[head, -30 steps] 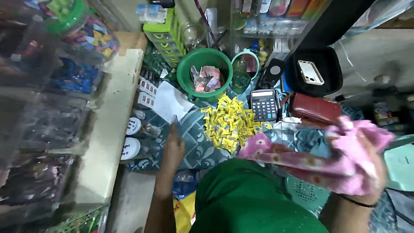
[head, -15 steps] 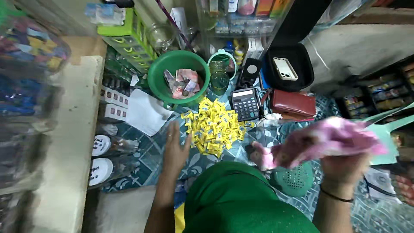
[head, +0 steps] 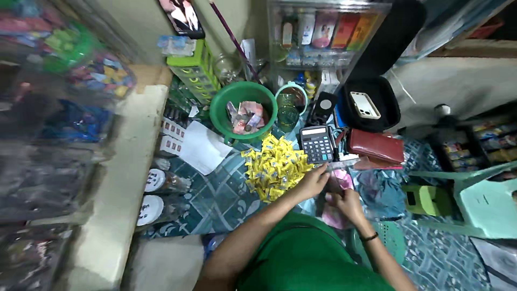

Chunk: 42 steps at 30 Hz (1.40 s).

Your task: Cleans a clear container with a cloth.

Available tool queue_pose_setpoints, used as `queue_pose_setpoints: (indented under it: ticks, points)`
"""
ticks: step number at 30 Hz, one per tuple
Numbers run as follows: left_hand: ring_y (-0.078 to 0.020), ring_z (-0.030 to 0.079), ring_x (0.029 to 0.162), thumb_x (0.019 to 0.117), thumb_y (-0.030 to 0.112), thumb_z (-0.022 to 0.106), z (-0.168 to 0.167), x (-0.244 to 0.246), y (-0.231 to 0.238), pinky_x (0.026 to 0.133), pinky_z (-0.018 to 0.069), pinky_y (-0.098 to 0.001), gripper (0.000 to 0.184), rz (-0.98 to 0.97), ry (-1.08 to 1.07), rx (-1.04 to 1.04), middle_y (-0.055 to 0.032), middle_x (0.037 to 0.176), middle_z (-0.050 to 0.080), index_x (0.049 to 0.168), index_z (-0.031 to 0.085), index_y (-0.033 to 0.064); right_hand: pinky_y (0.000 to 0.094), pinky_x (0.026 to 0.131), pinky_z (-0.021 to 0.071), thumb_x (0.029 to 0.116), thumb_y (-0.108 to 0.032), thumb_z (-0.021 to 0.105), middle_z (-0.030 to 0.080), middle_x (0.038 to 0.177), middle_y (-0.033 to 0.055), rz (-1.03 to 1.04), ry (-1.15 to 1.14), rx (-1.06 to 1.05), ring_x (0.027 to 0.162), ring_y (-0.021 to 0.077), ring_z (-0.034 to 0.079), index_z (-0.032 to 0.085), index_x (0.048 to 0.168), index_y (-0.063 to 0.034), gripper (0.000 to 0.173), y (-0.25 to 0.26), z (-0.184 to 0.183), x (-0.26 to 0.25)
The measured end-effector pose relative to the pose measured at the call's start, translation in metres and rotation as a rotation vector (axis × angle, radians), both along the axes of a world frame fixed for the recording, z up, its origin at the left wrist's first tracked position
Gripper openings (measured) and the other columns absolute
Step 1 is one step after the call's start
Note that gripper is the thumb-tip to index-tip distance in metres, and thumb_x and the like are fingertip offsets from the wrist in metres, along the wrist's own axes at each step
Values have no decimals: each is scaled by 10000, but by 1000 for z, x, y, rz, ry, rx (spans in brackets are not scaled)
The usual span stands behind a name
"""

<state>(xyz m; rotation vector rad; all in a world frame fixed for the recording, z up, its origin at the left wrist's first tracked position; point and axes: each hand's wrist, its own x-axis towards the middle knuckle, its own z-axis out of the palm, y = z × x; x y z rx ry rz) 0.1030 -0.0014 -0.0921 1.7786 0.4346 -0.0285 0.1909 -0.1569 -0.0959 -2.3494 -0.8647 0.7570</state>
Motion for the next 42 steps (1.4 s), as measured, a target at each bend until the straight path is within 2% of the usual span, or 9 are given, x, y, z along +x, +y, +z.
queue_pose_setpoints:
  ticks: [8,13,17,19,22,26,30,38,42]
  points:
    - [-331,381,1466,1007,470,577,-12,1,-18,1203,331,-446,902,178,32,-170,-276,1607,290,1600,122,-36,602,709,568,819,-159,700,703,929,267,2,-602,333,868,458,709,705,972,91,293,-15,-24,-33]
    - [-234,416,1433,929,272,720,-10,-13,-20,1121,433,-396,1106,270,-131,-572,-210,1663,153,1613,-134,109,373,733,569,886,-303,646,662,797,163,84,-727,717,784,283,675,696,844,-17,293,-11,-36,-35]
    - [-204,562,1240,881,224,726,-26,-17,-21,1000,519,-353,988,441,-342,-570,-231,1481,420,1596,76,21,239,1029,494,973,-321,647,672,1231,112,210,60,710,1170,71,610,619,1284,48,483,-24,-17,-29]
    - [-186,568,1240,880,253,723,-35,-20,-18,1012,514,-343,966,449,-360,-544,-219,1475,443,1589,110,15,175,808,542,1051,-393,446,691,1039,-40,76,443,552,894,-59,626,570,1278,56,519,-25,0,-36]
    - [-86,609,1143,942,214,669,-21,-31,-26,987,519,-280,831,373,-296,-540,-149,1363,554,1565,166,-10,207,755,559,1059,-612,223,688,891,-93,22,643,530,799,-45,634,585,1199,5,729,-3,8,-44]
    - [-28,599,1085,1008,219,557,-5,-44,-28,983,505,-249,611,416,-258,-595,-99,1257,596,1474,305,-84,276,669,591,1097,-505,245,701,845,16,148,473,559,719,38,667,610,1165,58,675,15,3,-49]
    - [-123,542,1269,868,475,678,-28,-55,-24,1053,482,-331,1062,471,-380,-547,-160,1501,455,1589,68,-11,406,1202,371,1105,-368,340,469,1545,220,420,201,383,1430,232,477,403,1525,60,604,-10,19,-55]
    - [-107,473,1324,1034,405,347,-34,-61,-33,1119,383,-296,709,390,-204,-522,-200,1501,449,1543,245,-78,462,1260,230,1070,-499,367,295,1570,390,540,88,591,1519,433,271,350,1485,178,794,9,28,-72]
    - [14,624,1001,976,281,499,-11,-67,-35,895,531,-210,463,525,-236,-619,-10,1136,655,1321,458,-25,444,1241,279,1052,-574,332,370,1570,312,523,95,594,1505,363,332,398,1486,123,824,25,17,-59]
